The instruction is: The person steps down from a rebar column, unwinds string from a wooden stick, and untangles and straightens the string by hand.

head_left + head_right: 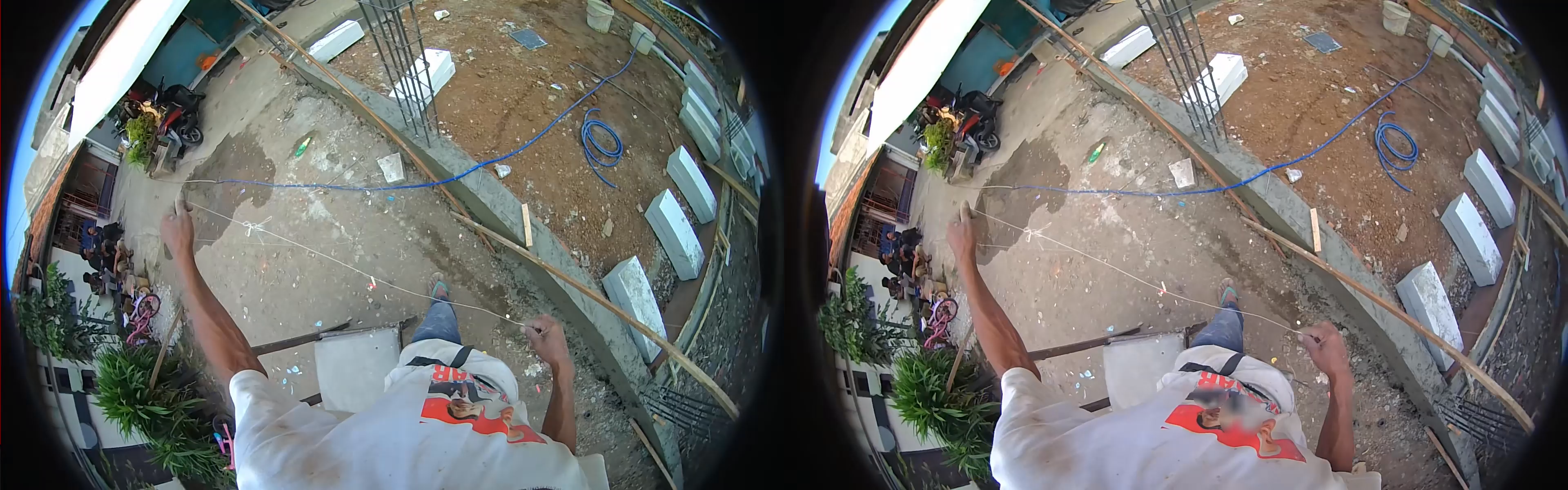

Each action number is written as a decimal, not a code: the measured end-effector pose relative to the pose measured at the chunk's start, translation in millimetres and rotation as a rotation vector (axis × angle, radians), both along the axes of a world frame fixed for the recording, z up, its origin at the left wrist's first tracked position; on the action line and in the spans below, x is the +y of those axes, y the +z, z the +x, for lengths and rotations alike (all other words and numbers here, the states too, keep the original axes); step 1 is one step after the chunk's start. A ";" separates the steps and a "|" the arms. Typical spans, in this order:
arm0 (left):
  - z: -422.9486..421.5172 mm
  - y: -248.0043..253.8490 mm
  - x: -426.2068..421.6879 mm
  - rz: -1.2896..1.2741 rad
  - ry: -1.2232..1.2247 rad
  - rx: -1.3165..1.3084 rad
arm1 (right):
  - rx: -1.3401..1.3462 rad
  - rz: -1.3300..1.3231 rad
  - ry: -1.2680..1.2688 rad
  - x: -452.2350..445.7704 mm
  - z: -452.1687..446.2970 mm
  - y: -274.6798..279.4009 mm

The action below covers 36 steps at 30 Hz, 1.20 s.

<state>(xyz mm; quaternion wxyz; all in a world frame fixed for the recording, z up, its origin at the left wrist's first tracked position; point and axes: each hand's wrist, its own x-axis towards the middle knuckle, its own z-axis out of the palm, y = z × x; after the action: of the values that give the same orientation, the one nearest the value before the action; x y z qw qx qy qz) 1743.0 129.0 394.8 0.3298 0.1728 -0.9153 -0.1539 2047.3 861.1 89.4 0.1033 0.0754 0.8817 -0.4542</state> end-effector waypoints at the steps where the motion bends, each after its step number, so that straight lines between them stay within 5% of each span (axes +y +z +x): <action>1: -12.8 -19.8 -22.4 -0.178 0.092 -0.058 | 0.014 0.014 0.015 -20.0 -36.6 10.8; 3: -35.3 -67.4 -61.6 -0.355 0.211 -0.216 | 0.246 0.210 0.190 -66.7 -107.4 36.2; 8: -62.2 -182.6 -32.6 -0.197 0.162 -0.357 | 0.075 0.184 0.523 -194.4 -274.4 60.8; 11: -67.0 -232.2 45.6 0.737 -0.323 -0.359 | 0.093 0.279 0.704 -287.7 -346.1 91.6; 13: -61.6 -243.6 100.9 1.002 -0.462 -0.366 | -0.088 0.316 0.958 -340.6 -388.7 124.6; 15: -64.3 -257.3 128.2 1.130 -0.498 -0.371 | -0.080 0.036 0.956 -377.0 -419.0 153.4; 16: -65.5 -253.5 138.7 1.437 -0.593 -0.303 | -0.096 0.040 0.967 -394.3 -433.7 140.1; 17: -67.7 -253.0 144.2 1.740 -0.684 -0.218 | -0.114 -0.316 0.934 -411.7 -448.4 114.6; 18: -72.0 -259.8 144.9 1.751 -0.666 -0.216 | -0.132 -0.670 0.875 -425.0 -461.0 100.4; 21: -101.0 -272.0 144.5 1.897 -0.770 -0.063 | -0.498 -0.989 0.682 -446.2 -508.9 111.5; 23: -125.2 -258.8 149.8 2.089 -0.585 -0.024 | -0.554 -1.123 0.557 -456.9 -540.8 106.6; 31: -291.6 -292.0 95.6 1.652 -0.268 -0.414 | -0.635 -1.326 0.178 -469.1 -729.2 -4.4; 34: -393.2 -324.0 66.6 1.571 -0.138 -0.462 | -0.576 -1.086 0.063 -476.4 -819.9 -54.6; 36: -459.6 -365.0 41.2 1.533 -0.048 -0.493 | -0.585 -0.650 0.012 -463.6 -874.2 -95.6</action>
<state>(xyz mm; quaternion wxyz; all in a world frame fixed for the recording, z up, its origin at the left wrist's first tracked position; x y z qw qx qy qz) 1283.4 170.2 29.8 -0.0956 0.3605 -0.6048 -0.7036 1173.0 397.5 -6.2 0.3698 0.1594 0.6270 -0.6668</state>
